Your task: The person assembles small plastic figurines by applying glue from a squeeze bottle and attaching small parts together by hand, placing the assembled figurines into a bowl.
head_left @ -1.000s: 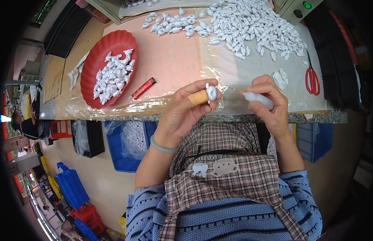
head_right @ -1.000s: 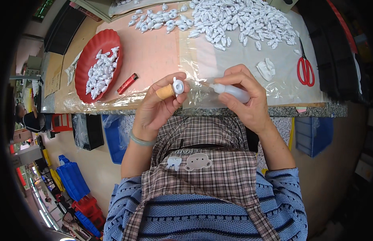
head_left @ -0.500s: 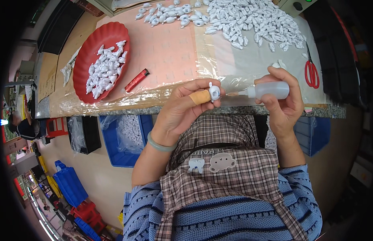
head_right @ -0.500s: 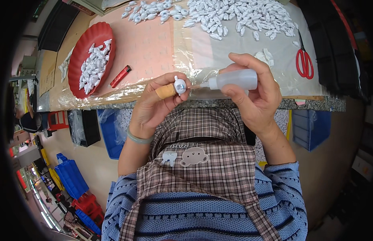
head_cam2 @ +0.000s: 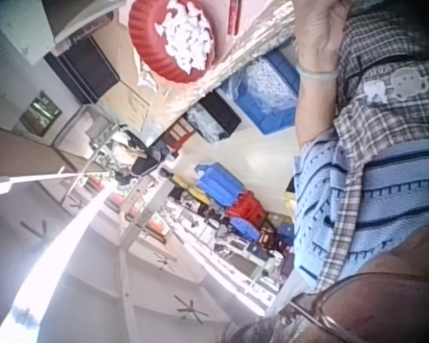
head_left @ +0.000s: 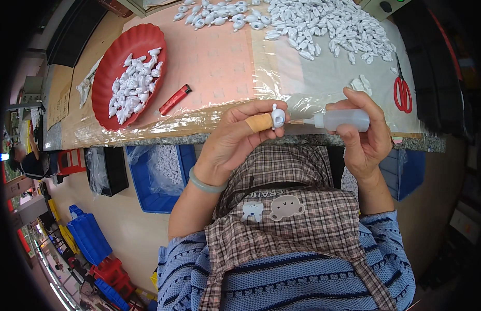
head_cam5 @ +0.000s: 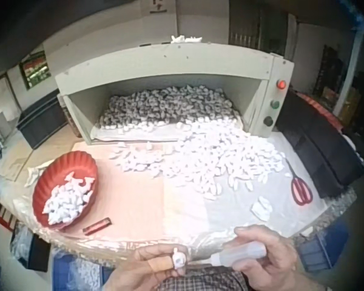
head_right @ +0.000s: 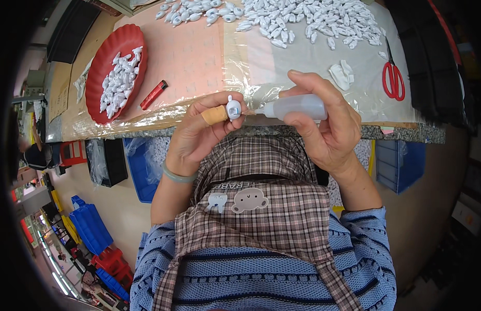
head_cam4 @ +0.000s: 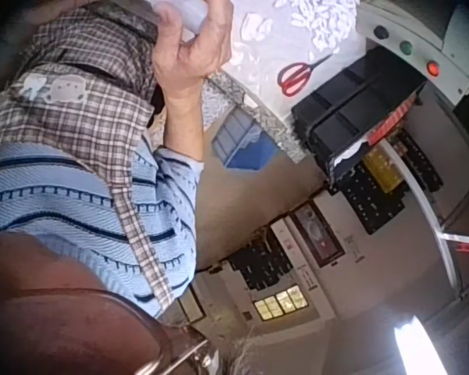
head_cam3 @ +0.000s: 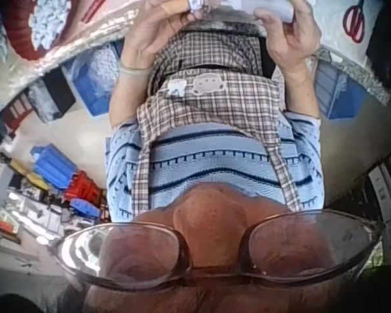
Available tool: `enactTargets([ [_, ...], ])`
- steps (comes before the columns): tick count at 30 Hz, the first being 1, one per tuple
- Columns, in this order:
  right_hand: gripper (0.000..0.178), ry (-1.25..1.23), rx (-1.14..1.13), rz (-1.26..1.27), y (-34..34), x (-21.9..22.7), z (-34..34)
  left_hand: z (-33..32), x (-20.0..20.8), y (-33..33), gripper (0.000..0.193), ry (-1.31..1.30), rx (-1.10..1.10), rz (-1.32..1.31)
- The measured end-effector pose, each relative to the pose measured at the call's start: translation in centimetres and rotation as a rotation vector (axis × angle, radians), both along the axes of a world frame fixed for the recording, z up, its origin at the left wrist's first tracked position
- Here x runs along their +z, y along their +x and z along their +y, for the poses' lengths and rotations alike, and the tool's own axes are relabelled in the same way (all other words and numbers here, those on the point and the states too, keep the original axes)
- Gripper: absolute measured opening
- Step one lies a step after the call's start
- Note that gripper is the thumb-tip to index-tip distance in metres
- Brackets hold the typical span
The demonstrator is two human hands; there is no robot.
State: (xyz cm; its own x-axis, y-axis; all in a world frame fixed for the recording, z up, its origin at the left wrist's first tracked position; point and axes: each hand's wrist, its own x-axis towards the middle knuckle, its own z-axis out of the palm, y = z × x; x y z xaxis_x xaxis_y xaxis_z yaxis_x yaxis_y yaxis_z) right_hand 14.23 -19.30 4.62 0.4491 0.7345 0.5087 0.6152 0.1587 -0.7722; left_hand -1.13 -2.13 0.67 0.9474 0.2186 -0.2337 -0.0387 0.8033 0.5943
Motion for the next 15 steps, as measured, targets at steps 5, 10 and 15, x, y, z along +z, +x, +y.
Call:
enactTargets([
  [5,0.045,-0.007,0.021,-0.011,0.03,-0.08,0.09,-0.08,-0.30,-0.06,0.030,0.000,0.002,-0.002],
  [10,0.045,0.023,0.004,0.046,-0.07,-0.33,0.14,-0.21,-0.69,-0.03,0.029,-0.020,-0.010,-0.017],
  [15,0.046,0.064,-0.015,0.097,-0.18,-0.47,0.10,-0.24,-0.77,-0.11,0.028,-0.044,-0.028,-0.024],
])
